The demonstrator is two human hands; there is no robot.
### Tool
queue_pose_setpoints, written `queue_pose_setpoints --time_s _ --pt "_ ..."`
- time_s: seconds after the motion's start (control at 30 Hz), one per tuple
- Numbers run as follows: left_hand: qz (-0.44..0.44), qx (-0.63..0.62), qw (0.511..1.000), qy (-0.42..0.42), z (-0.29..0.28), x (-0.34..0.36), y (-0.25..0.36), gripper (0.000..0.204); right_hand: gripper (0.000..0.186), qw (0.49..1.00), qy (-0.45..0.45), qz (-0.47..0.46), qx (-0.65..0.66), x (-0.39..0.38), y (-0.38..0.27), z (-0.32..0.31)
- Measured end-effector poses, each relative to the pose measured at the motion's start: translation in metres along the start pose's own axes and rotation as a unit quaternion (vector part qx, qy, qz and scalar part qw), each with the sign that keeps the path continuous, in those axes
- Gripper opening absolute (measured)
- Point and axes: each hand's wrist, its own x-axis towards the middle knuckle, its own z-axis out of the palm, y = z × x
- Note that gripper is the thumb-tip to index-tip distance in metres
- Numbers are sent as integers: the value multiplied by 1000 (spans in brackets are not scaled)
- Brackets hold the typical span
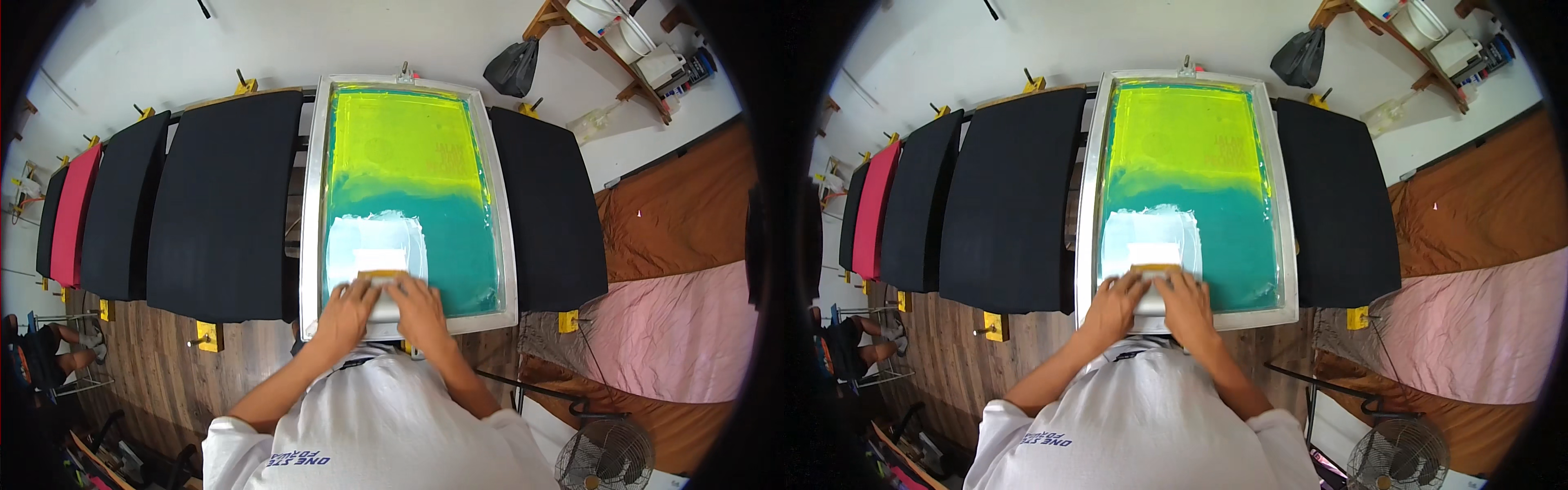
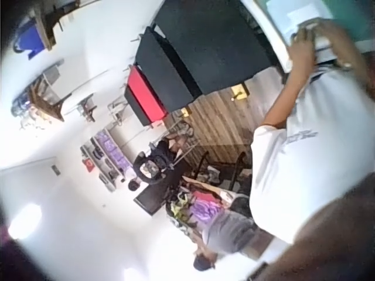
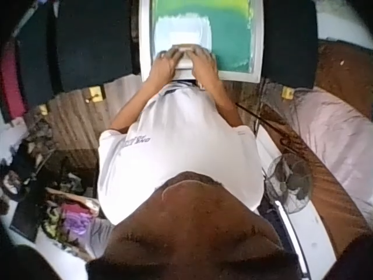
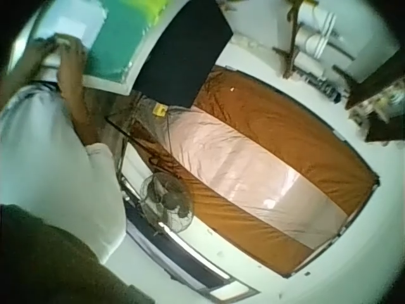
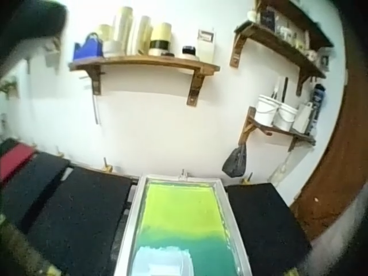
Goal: Applying ink to a t-shirt using a squeegee and a screen printing frame.
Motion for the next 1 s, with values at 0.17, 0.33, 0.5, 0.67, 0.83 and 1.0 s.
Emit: queue_pose_setpoints --time_s 0.17,0.33,0.5,0.67,0.83,1.0 --pt "-56 -48 994 -75 -24 -12 17 58 52 996 -81 9 21 -5 -10 -24" --pt "-30 -45 998 37 -25 47 -12 53 40 1000 9 -20 -10 55 11 -28" --pt "-6 -14 1000 22 -4 22 -10 53 48 1000 -14 -8 -18 23 9 -7" --pt "-8 -19 999 -50 -15 -22 19 59 53 995 -88 7 47 -19 -13 -19" --pt "-53 -43 998 -15 -29 17 3 51 51 998 -66 2 22 27 -10 -37" --pt "-12 -12 999 45 -2 14 -8 52 48 1000 -18 -7 -16 23 1 -9"
